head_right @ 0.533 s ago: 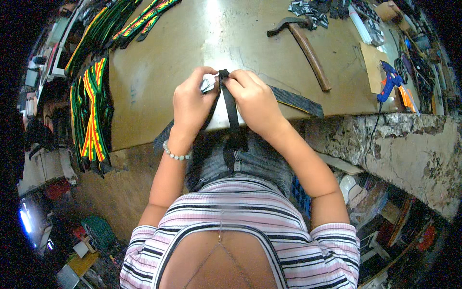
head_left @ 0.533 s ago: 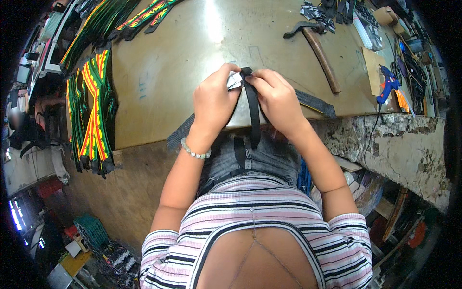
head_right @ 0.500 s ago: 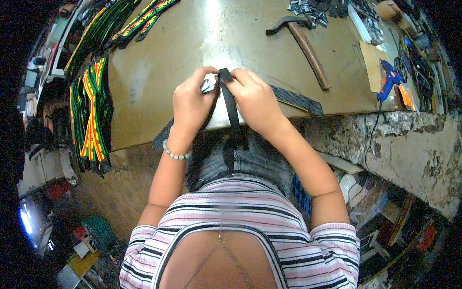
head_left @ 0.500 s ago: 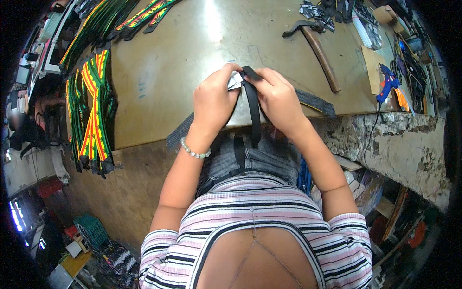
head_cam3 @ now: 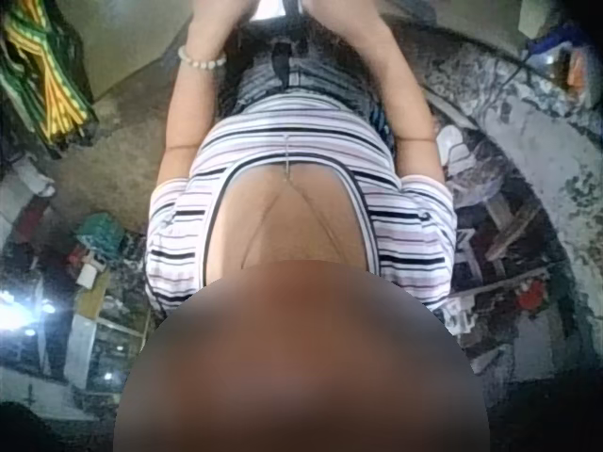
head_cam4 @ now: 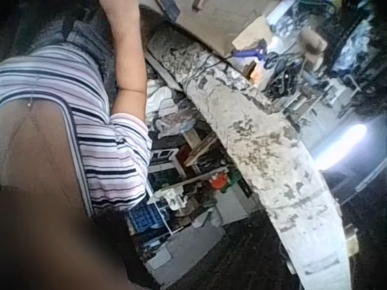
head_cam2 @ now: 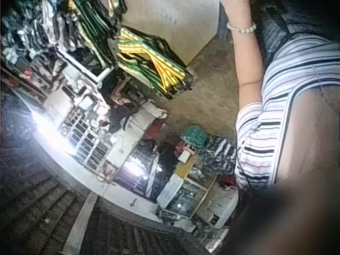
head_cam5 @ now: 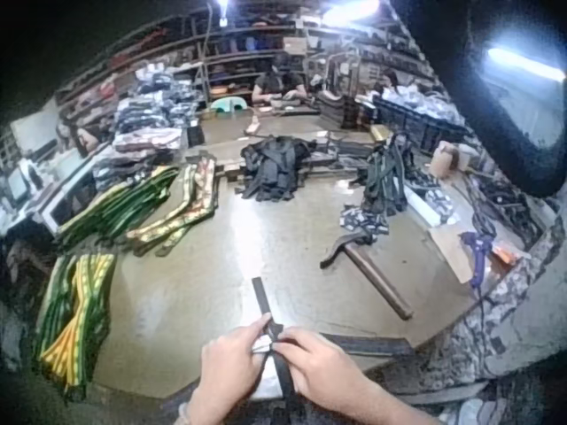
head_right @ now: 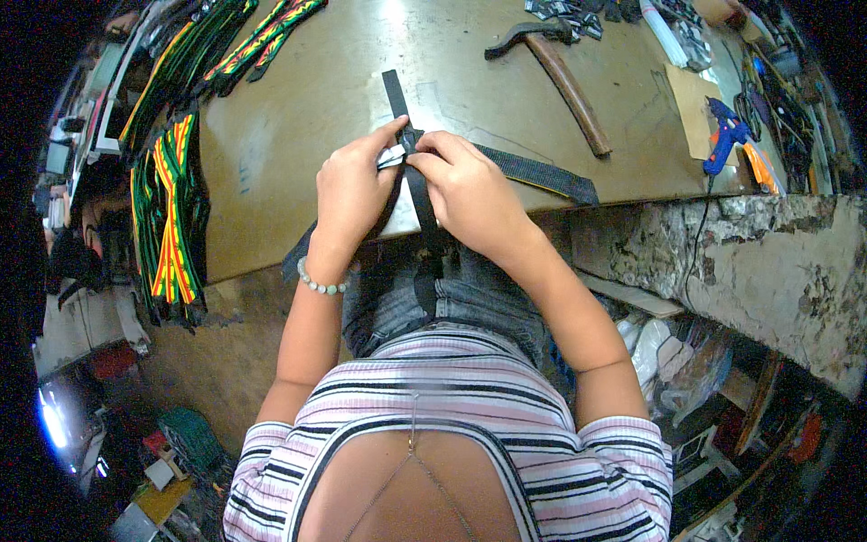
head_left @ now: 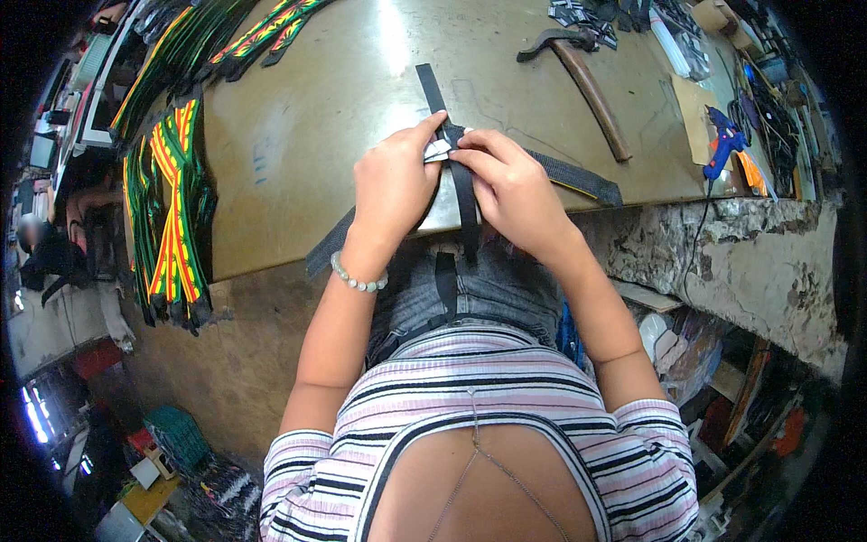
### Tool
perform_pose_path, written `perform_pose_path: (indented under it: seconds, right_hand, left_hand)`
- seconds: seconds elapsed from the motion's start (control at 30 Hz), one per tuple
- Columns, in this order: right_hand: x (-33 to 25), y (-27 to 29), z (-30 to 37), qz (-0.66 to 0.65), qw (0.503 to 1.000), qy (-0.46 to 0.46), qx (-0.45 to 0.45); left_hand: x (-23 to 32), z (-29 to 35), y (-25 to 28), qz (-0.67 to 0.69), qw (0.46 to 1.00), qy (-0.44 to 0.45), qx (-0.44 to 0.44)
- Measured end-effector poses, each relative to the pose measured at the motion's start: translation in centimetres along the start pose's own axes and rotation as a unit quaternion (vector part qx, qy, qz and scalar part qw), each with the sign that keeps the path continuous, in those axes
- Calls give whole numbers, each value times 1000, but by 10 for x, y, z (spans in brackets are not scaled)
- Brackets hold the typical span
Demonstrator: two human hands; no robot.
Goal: The person assembles straps by applying hot glue to black webbing, attaching colorful patterned fabric, and securing small white rectangular pieces. The person repeatedly folds and presses the components together on a workbench.
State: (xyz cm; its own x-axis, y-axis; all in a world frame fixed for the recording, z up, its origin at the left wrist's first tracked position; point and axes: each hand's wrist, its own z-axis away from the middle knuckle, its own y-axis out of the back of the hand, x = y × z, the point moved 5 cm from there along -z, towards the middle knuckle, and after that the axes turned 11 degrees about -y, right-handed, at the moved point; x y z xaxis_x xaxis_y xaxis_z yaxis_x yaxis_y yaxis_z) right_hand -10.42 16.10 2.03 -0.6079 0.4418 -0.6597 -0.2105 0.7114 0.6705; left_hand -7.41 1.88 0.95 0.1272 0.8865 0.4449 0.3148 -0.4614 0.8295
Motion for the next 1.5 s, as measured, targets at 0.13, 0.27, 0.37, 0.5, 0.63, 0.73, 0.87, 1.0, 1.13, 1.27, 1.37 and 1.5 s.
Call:
perform_pose_path:
  seconds: [0.13, 0.27, 0.37, 0.5, 0.63, 0.73, 0.87, 1.0, 1.13, 1.27, 1.37, 1.5]
  right_hand:
    - [-1, 1, 0, 1, 1000, -8, -8]
    - [-6, 2, 9, 20, 999, -24, -25]
    - [-20, 7, 26, 38, 998, -36, -40]
    - [-24, 26, 47, -36, 988, -105, -109]
    - [57, 131, 66, -64, 943, -273, 182]
    - [169, 242, 96, 40, 731, -358, 579]
    - [273, 297, 73, 2, 858, -290, 425]
    - [248, 293, 27, 138, 865, -383, 295]
    - [147, 207, -16, -78, 947, -251, 188]
    - [67, 109, -36, -206, 931, -278, -118]
    - [37, 83, -50, -94, 965, -201, -136]
    - [32, 74, -61, -9, 985, -115, -125]
  left_hand:
    - [1, 3, 4, 68, 996, 6, 60]
    - [2, 4, 0, 9, 1000, -16, 19]
    - [3, 4, 1, 0, 998, -43, 37]
    - [2, 5, 0, -12, 999, -43, 15]
    - [4, 2, 1, 18, 1000, -20, -13]
    - [11, 3, 11, -8, 999, -35, 27]
    - [18, 21, 29, -5, 992, -26, 126]
    - [13, 31, 17, -43, 998, 37, 41]
    - [10, 31, 12, -47, 997, 27, 55]
    - [9, 31, 12, -50, 996, -1, 71]
    - [8, 31, 11, -56, 994, -20, 88]
    - [7, 33, 9, -71, 993, -21, 90]
